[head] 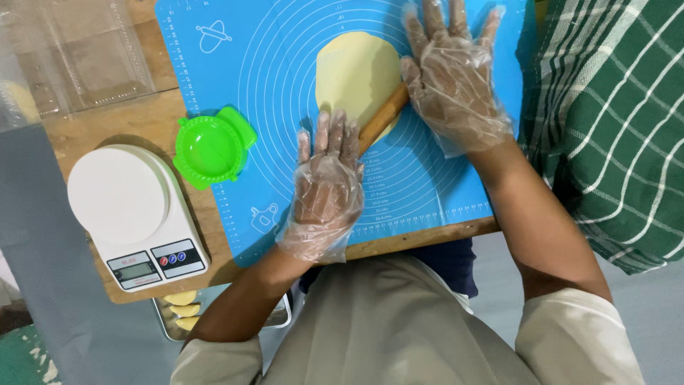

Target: The person shapes a dough ball, rolls it flat with a rolling pin, places it into a green dumpling mold, and adds shredded vegetable filling. The process is shown from a first-person perspective on a blue silicone mat.

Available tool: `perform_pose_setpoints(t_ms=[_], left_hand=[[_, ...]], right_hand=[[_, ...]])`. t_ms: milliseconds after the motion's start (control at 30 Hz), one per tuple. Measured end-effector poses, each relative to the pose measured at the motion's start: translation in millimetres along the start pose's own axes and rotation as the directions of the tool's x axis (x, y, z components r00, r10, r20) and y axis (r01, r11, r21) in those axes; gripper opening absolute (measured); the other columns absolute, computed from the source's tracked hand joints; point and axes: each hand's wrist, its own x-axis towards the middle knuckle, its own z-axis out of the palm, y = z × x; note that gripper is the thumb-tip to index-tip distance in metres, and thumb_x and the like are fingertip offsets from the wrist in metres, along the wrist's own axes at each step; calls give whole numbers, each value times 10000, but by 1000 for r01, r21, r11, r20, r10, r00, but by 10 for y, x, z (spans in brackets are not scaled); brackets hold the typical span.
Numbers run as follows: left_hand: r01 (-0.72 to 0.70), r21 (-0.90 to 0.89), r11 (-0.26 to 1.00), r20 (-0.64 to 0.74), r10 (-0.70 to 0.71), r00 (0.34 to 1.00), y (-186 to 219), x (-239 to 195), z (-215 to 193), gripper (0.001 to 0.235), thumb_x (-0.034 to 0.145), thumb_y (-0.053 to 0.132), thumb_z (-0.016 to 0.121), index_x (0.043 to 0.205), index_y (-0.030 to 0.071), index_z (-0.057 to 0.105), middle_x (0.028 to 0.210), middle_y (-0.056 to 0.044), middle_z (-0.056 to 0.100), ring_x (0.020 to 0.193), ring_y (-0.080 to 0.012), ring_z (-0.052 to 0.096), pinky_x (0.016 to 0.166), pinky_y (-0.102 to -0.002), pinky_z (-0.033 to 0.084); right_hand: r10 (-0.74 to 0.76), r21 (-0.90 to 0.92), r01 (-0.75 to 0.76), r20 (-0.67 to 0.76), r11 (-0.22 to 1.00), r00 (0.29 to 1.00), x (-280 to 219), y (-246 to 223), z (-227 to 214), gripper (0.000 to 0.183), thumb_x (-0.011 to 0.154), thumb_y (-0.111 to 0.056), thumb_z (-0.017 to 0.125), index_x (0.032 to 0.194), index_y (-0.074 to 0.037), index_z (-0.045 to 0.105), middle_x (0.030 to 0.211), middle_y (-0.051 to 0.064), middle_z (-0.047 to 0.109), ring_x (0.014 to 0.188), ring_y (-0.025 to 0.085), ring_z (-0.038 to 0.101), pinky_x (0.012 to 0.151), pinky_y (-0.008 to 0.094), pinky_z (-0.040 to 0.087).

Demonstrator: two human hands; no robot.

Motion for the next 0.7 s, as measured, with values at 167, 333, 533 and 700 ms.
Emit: perform_pose_setpoints(t_ms=[167,333,533,700], left_hand=[[-39,62,997,0,39,999,77,-51,54,642,1019,194,481,1590,-55,325,1662,-227,306,1571,-401,205,1257,-598,129],[-154,-35,987,-55,152,987,82,-108,51,665,999,141,446,1614,-60,294,1693,-235,279,1582,-385,230,1281,-584,115],[-149,-76,986,-50,145,988,124,-135,134,654,973,85,462,1597,-23,299,1658,-188,368,1564,-377,286,1277,-572,179],[-189,-231,954,-194,145,970,151,-105,217,621,951,-3,501,1554,-44,357,1562,-234,461,1494,-456,404,1255,-609,277]], right_hand=[[-5,91,5,-6,996,1000,-21,26,30,568,1150,-331,365,1633,-31,370,1729,190,211,1590,429,106,1193,766,24],[46,125,-47,15,991,999,-174,122,110,611,1166,-361,327,1667,-13,318,1754,194,103,1597,453,16,1217,721,-43],[98,123,-97,-2,988,995,-303,197,212,586,1156,-376,349,1639,-48,388,1747,191,111,1582,486,12,1248,641,-51],[90,268,-51,-137,962,986,-319,128,232,470,1062,-179,571,1508,-35,540,1678,270,200,1550,523,156,1281,587,106]])
